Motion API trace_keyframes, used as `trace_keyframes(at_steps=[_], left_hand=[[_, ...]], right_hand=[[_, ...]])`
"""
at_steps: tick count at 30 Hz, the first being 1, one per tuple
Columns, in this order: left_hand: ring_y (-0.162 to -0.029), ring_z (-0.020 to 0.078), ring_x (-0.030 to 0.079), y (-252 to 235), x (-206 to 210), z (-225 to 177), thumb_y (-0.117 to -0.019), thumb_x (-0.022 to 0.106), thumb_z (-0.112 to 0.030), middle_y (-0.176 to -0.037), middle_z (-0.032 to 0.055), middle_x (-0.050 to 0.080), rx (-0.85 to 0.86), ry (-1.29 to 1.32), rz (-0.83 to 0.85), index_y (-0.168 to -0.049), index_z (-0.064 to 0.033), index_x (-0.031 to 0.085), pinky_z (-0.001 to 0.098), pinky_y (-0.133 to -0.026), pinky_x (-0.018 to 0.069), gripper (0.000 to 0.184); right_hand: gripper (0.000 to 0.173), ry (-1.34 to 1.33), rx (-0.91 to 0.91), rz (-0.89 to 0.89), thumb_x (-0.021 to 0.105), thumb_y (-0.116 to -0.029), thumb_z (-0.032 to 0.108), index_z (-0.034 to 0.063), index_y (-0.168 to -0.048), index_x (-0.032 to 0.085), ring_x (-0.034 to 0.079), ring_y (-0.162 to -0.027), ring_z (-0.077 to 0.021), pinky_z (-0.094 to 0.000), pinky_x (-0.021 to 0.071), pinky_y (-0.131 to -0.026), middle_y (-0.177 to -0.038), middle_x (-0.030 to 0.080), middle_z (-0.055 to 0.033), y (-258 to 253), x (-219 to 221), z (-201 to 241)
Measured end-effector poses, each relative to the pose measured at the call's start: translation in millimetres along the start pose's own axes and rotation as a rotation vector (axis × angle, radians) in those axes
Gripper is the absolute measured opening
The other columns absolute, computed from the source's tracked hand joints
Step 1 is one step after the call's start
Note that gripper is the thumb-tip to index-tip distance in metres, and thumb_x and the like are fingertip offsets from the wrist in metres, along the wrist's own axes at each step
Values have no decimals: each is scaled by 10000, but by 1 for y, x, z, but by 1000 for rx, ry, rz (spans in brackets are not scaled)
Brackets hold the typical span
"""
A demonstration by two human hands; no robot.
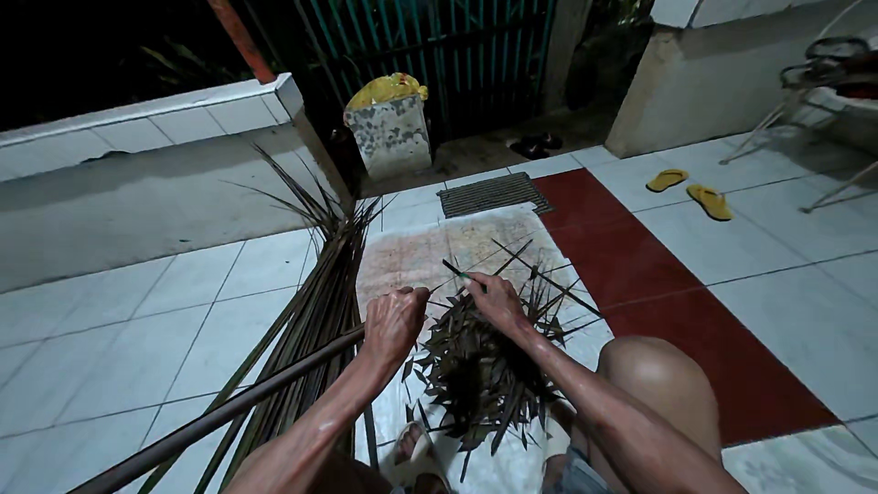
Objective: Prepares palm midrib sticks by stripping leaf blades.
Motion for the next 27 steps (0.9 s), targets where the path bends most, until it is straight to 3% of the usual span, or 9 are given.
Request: trace_keyframes(at_steps=[3,6,8,11,14,19,27], left_hand=[[-799,356,730,1,-5,3,-1045,521,-270,-881,121,743,-25,28,23,-1040,-168,764,558,-644,546,263],[-897,308,733,-2,-12,13,-1050,538,-320,-954,88,766,-110,199,112,-1124,-184,775,563,-793,553,283],[-865,219,736,-5,-9,28,-1046,571,-353,-937,35,773,-148,362,133,-1126,-180,778,523,-842,572,281],[-673,107,689,-10,-7,41,-1039,604,-359,-818,-33,756,-192,556,162,-1087,-176,786,389,-714,589,263],[-558,66,638,-12,-7,44,-1038,624,-333,-762,-54,745,-216,696,186,-1071,-159,791,297,-586,561,244],[-495,74,601,-10,-6,44,-1033,650,-290,-748,-9,745,-249,870,225,-1078,-115,788,245,-481,500,228],[-476,87,591,-12,-6,43,-1030,657,-273,-755,21,746,-271,960,255,-1066,-93,786,233,-441,475,224]], right_hand=[[384,4,104,-100,463,-1087,366,172,-1328,690,678,-1055,-319,-559,506,-941,-1117,727,-141,-7,-11,-10],[387,-52,32,-216,466,-1090,372,157,-1330,681,678,-889,-309,-552,534,-835,-982,716,-140,-5,-19,-12],[387,-110,-45,-221,481,-1086,375,156,-1338,676,666,-820,-270,-516,543,-795,-930,706,-118,-2,-16,-10],[395,-127,-138,-124,488,-1078,407,195,-1357,669,655,-778,-229,-483,544,-759,-908,702,-93,5,-8,-4],[415,-131,-235,-18,476,-1071,438,208,-1352,677,658,-780,-185,-429,556,-765,-916,710,-69,10,5,2],[412,-105,-298,3,484,-1061,472,246,-1332,695,673,-802,-176,-440,558,-780,-941,730,-53,11,17,2],[375,-88,-233,-66,486,-1065,454,286,-1323,700,690,-859,-191,-464,556,-822,-970,741,-42,6,16,4]])
Point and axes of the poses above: each hand's wrist, its own y-axis away from the middle knuckle, its own x-axis out of the palm, z = x × y, the point moved 2 cm from there along -y, towards the middle knuckle
